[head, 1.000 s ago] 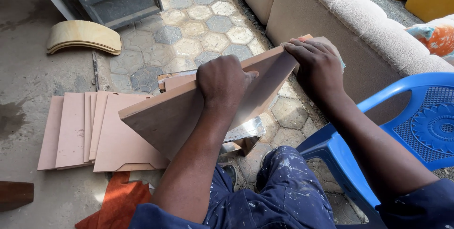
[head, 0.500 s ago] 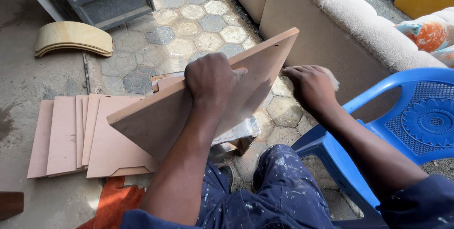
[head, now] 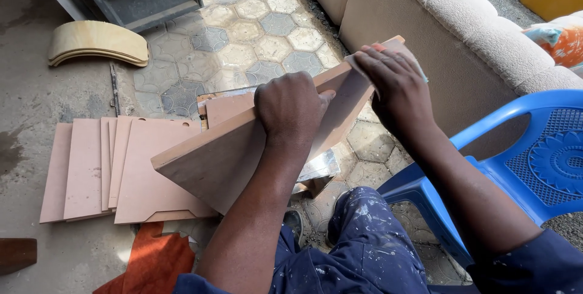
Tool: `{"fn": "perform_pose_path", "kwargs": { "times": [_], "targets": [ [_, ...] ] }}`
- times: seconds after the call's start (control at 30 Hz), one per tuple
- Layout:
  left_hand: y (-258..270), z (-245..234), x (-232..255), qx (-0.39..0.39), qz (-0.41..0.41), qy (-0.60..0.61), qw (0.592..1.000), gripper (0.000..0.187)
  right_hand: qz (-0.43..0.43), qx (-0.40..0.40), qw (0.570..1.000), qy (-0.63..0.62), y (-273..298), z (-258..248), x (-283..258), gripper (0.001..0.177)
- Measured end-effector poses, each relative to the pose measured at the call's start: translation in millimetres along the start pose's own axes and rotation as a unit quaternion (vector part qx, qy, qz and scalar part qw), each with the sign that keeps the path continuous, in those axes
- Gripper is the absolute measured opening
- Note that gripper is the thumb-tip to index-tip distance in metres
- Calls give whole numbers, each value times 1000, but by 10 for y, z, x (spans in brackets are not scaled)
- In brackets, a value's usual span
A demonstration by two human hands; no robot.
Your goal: The person sands the edges and surfaces of a rectangular wooden board using a sanding block. They hold the board with one hand and rub the sanding block along the edges and flat areas. The person flips the board over to sand the other side.
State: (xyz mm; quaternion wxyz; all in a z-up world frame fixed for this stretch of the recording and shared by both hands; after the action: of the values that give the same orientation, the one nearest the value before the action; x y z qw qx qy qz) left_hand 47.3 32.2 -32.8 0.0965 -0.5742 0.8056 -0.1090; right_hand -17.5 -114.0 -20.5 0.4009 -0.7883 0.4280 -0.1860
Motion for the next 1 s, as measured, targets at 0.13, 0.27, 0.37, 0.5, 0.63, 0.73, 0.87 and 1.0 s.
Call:
{"fn": "perform_pose_path", "kwargs": {
  "times": [0.13, 0.27, 0.37, 0.5, 0.63, 0.73, 0.87, 1.0],
  "targets": [
    [-33, 64, 16, 14, -7, 3, 1000, 30, 18, 1, 999, -29, -147, 27, -500, 32],
    [-12, 1, -2, 9, -2, 1, 1000, 29, 19, 1, 1000, -23, -68, -23, -170, 33],
    [1, 21, -5, -4, -3, -9, 1000, 33, 31, -20, 999, 0, -139, 9, -334, 34],
    [-15, 29, -6, -1, 1, -11, 1000, 42, 26, -45, 998, -18, -143, -15, -145, 38],
    [-19, 165, 3, 22, -47, -61, 997, 62, 40, -102, 989, 101, -38, -6, 202, 45],
    [60, -29, -9, -9, -7, -22, 1000, 31, -18, -67, 997, 32, -111, 14, -276, 27],
    [110, -132, -19, 0, -6, -16, 1000, 31, -34, -57, 995, 77, -87, -52, 19, 28],
    [82, -69, 11, 10, -7, -12, 1000, 26, -39, -65, 997, -9, -131, -97, -327, 36]
  ]
}}
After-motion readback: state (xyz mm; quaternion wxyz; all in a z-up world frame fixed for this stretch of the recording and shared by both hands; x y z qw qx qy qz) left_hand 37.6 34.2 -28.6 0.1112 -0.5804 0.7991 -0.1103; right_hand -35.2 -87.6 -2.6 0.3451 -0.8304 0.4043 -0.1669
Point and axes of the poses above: each hand's wrist, its own y-axis away from the middle knuckle, its own z-axis out of the palm, x = y × z, the point moved 9 cm from there along -y, towards the middle knuckle, and after that the axes turned 13 degrees about -y, right-handed, at the moved point
